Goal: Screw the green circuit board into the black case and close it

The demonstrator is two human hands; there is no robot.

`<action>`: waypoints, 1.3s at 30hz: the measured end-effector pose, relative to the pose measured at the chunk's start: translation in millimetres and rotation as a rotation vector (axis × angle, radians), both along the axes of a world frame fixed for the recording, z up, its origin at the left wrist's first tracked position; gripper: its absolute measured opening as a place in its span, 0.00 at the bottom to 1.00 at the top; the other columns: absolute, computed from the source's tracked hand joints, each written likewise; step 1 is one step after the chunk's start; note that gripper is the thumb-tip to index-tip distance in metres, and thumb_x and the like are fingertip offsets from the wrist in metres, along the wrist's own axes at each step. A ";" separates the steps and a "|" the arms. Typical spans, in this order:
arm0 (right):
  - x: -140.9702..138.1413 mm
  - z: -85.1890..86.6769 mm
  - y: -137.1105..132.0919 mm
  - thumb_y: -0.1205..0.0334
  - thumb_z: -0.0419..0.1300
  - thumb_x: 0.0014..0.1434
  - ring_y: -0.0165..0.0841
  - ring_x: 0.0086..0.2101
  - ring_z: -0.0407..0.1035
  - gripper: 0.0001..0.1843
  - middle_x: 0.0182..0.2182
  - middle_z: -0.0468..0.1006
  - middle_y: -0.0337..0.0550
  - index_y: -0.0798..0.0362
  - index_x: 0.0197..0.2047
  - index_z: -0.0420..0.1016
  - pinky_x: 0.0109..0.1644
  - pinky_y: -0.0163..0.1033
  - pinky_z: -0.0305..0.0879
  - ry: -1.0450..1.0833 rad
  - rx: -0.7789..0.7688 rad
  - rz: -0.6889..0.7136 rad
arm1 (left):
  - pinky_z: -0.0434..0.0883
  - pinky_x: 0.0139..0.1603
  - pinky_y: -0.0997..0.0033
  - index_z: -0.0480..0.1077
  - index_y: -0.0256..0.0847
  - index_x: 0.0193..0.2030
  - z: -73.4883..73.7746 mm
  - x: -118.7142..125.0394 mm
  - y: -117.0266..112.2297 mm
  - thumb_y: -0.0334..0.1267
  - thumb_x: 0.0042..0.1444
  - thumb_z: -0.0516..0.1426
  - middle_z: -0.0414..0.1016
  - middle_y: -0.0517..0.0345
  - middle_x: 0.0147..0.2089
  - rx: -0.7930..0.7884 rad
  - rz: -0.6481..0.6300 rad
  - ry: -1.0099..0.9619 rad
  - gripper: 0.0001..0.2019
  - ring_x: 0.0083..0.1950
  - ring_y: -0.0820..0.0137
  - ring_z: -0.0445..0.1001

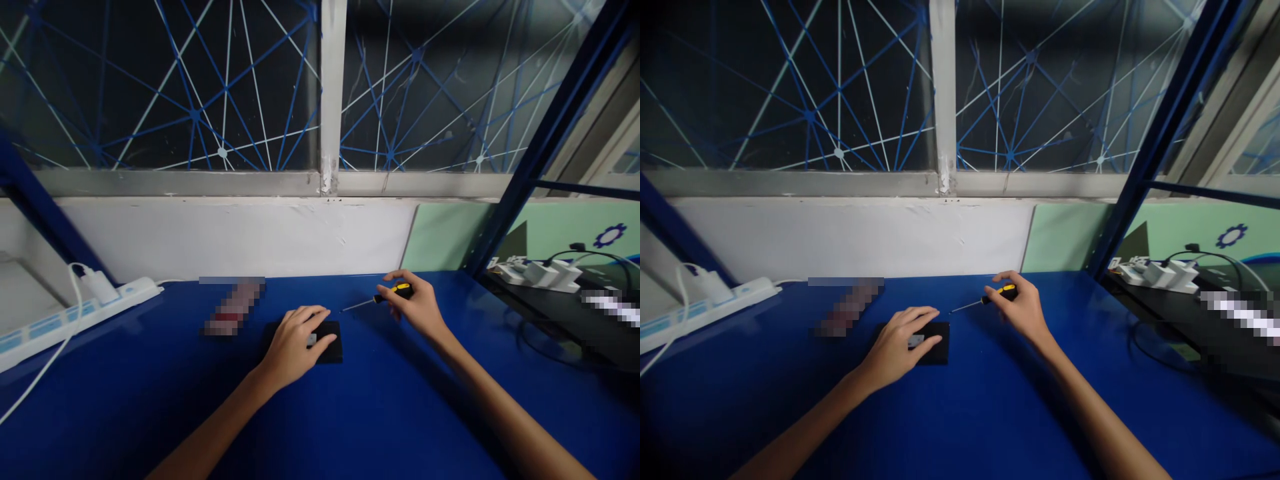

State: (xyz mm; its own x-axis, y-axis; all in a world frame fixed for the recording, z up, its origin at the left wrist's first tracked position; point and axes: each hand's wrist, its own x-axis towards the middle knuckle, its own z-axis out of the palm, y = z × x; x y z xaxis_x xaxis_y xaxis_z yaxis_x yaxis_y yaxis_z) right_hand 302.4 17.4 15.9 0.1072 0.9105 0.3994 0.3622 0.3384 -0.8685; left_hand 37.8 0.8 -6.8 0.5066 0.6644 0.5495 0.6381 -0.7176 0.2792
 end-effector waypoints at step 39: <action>-20.9 6.3 -13.7 0.53 0.67 0.52 0.27 0.11 0.62 0.15 0.14 0.69 0.32 0.53 0.35 0.68 0.13 0.30 0.58 0.138 -0.034 0.165 | 0.65 0.42 0.63 0.74 0.40 0.38 -2.2 1.9 3.3 0.32 0.66 0.52 0.76 0.57 0.36 0.127 -0.064 -0.063 0.10 0.37 0.67 0.72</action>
